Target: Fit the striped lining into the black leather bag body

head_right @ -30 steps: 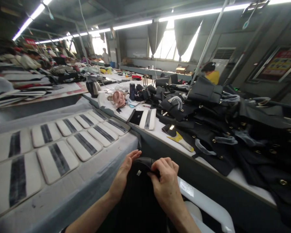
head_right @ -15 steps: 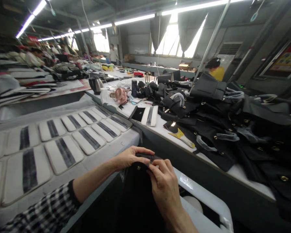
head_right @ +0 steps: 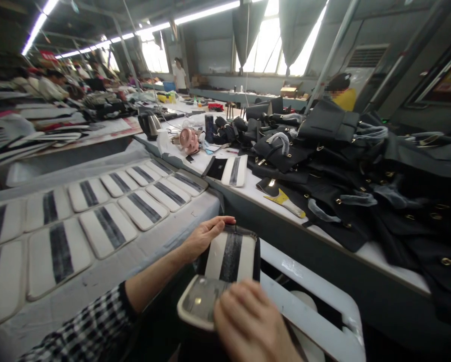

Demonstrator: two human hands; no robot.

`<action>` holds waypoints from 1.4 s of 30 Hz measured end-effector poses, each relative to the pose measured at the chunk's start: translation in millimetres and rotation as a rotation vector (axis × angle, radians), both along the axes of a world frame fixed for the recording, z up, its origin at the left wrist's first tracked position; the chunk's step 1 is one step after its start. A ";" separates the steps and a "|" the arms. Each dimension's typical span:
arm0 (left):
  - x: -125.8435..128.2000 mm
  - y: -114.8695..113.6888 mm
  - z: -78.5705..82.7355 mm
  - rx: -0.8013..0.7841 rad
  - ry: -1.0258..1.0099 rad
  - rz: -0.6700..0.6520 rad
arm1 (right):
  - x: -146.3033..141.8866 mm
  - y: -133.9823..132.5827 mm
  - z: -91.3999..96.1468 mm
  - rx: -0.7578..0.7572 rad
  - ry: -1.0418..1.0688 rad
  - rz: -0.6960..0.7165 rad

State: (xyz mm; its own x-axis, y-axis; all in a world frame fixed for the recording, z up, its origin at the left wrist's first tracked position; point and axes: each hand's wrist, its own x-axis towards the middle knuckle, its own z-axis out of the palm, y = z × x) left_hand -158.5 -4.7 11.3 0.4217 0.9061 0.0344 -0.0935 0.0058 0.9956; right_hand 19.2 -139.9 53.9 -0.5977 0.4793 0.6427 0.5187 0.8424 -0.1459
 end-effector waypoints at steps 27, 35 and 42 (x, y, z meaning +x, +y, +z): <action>2.3 -16.5 -11.7 0.127 0.045 0.056 | -1.3 115.5 -38.5 -0.714 0.555 -0.423; 6.2 -82.2 -30.0 0.193 0.409 0.415 | -4.9 116.1 -38.7 -0.733 0.535 -0.457; 2.9 -85.7 -25.2 0.175 0.523 0.485 | -9.4 118.5 -34.8 -0.662 0.606 -0.534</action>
